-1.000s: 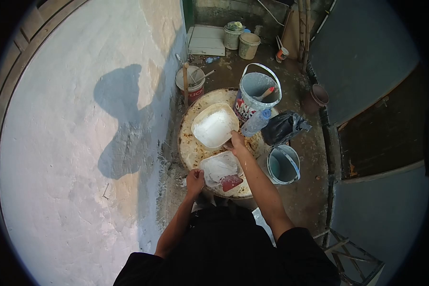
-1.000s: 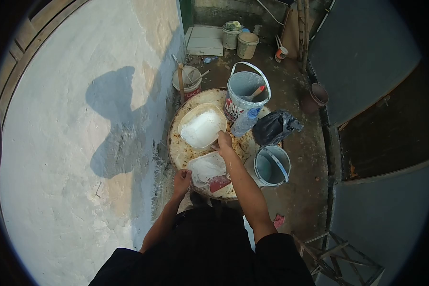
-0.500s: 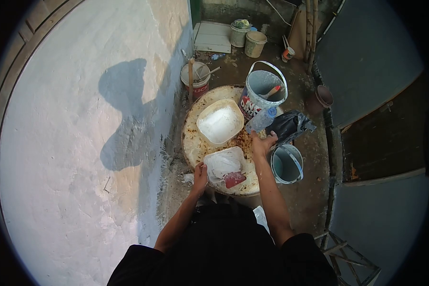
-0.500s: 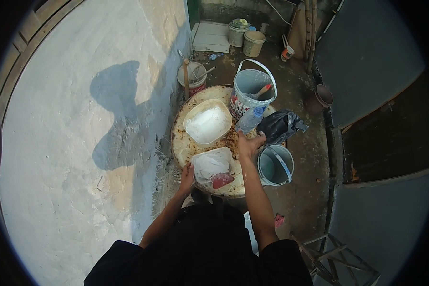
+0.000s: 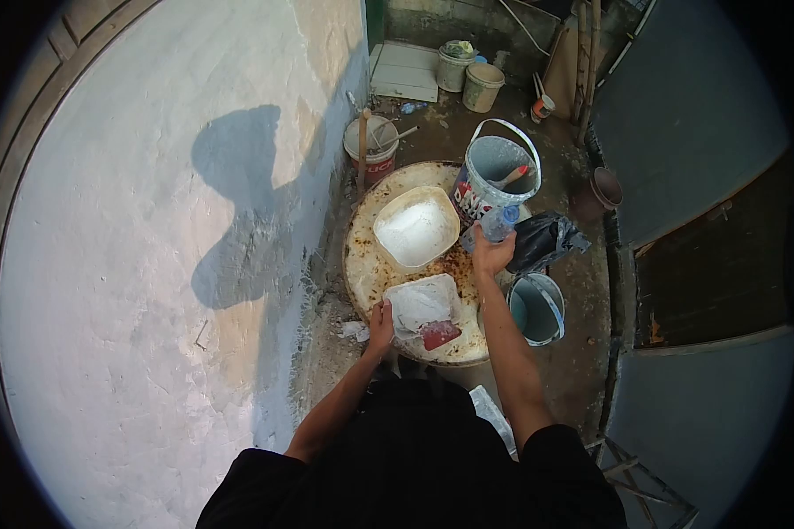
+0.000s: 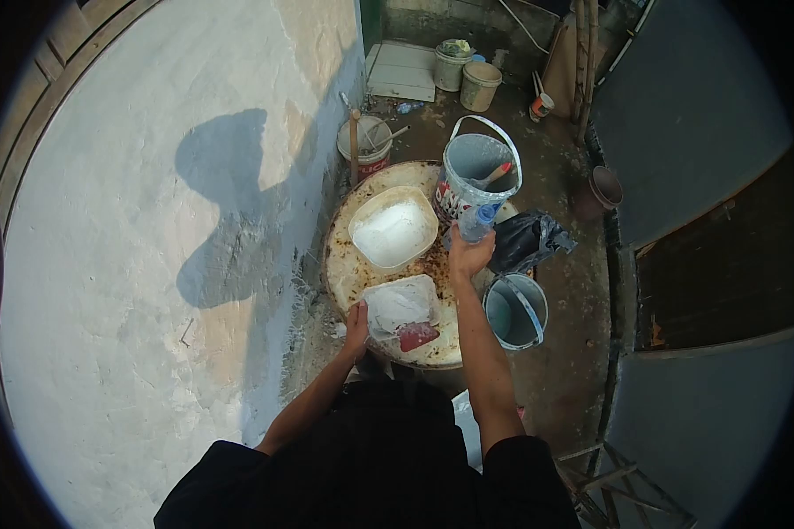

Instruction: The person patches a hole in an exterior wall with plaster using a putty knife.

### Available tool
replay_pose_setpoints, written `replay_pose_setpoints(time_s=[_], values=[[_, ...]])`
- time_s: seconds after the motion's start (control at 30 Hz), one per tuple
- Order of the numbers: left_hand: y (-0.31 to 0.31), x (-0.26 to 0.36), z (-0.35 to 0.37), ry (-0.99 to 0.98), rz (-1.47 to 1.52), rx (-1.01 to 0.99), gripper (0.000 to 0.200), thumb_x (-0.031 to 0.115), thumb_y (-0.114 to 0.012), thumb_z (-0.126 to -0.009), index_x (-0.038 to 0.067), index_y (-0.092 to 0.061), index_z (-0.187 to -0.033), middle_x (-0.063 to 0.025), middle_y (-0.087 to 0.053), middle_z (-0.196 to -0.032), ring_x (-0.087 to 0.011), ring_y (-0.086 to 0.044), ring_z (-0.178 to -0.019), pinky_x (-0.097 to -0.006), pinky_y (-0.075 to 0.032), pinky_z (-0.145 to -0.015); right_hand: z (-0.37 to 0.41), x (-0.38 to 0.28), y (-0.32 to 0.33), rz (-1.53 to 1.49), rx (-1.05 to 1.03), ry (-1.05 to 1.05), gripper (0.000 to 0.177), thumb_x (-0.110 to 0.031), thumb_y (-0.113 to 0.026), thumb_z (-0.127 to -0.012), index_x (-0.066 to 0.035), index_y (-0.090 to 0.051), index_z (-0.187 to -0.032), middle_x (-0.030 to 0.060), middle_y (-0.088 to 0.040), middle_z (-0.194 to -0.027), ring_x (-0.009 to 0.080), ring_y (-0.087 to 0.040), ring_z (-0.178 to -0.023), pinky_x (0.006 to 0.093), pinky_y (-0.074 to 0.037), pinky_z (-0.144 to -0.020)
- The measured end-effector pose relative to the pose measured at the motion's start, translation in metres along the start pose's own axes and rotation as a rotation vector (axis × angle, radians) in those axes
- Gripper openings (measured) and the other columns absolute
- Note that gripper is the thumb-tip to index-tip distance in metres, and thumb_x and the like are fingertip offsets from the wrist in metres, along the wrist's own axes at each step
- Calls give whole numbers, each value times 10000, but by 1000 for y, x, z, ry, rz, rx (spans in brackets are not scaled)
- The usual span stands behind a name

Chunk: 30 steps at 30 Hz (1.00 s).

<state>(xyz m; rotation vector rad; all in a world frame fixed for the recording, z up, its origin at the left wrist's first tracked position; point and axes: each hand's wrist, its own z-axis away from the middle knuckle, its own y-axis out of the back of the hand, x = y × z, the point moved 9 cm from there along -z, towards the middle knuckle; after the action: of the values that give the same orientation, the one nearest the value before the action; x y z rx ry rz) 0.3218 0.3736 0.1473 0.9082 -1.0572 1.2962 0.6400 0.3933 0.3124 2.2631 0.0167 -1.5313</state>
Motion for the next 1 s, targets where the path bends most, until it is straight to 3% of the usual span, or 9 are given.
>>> replay_pose_setpoints(time_s=[0.17,0.23,0.33,0.43,0.53,0.77,1.0], values=[[-1,0,4,10,4,34,429,369,-367,-1047,-24,-531,-1097,-104,-574,-1037,-155,-497,-951,-292,-408,-878,8,-2,7,-53,35,103,537,-201,-844,-640,9,-562,-1046,208,-637,-968,380,-621,-923,446,-470,-825],[3,-16,-1,3,26,36,442,369,-351,-1051,-29,-529,-1126,-102,-570,-1061,-156,-495,-967,-293,-406,-888,18,-34,18,-22,22,202,531,-187,-832,-649,14,-554,-1055,214,-636,-955,372,-626,-938,446,-469,-834],[2,-40,-7,45,265,-15,469,377,-333,-1054,-33,-535,-1160,-94,-578,-1058,-156,-501,-969,-292,-407,-893,30,-71,32,-83,-72,239,549,-184,-817,-630,10,-546,-1066,206,-639,-917,370,-639,-897,453,-482,-808],[3,-33,0,112,338,-31,483,378,-330,-1055,-38,-547,-1172,-88,-583,-1050,-151,-504,-969,-287,-407,-894,41,-93,45,-45,-256,296,559,-215,-809,-590,-1,-560,-1043,180,-657,-876,359,-663,-811,438,-513,-761],[5,-29,-2,60,292,-16,488,380,-332,-1054,-41,-561,-1143,-81,-587,-1025,-143,-505,-956,-282,-408,-887,61,-110,58,-83,-486,283,551,-243,-800,-561,-7,-580,-1007,162,-680,-840,350,-683,-753,417,-539,-720],[8,-22,-1,25,202,-18,469,374,-332,-1055,-33,-560,-1108,-70,-585,-996,-135,-504,-929,-284,-415,-858,118,-69,76,301,-1062,286,565,-282,-795,-551,35,-583,-967,233,-680,-849,394,-679,-805,438,-548,-739],[1,4,7,-36,203,-33,426,347,-335,-1059,-17,-554,-1030,-31,-568,-896,-108,-488,-840,-272,-424,-794,138,-20,77,575,-1279,254,632,-335,-800,-554,72,-576,-984,285,-660,-849,448,-654,-842,475,-528,-795]])
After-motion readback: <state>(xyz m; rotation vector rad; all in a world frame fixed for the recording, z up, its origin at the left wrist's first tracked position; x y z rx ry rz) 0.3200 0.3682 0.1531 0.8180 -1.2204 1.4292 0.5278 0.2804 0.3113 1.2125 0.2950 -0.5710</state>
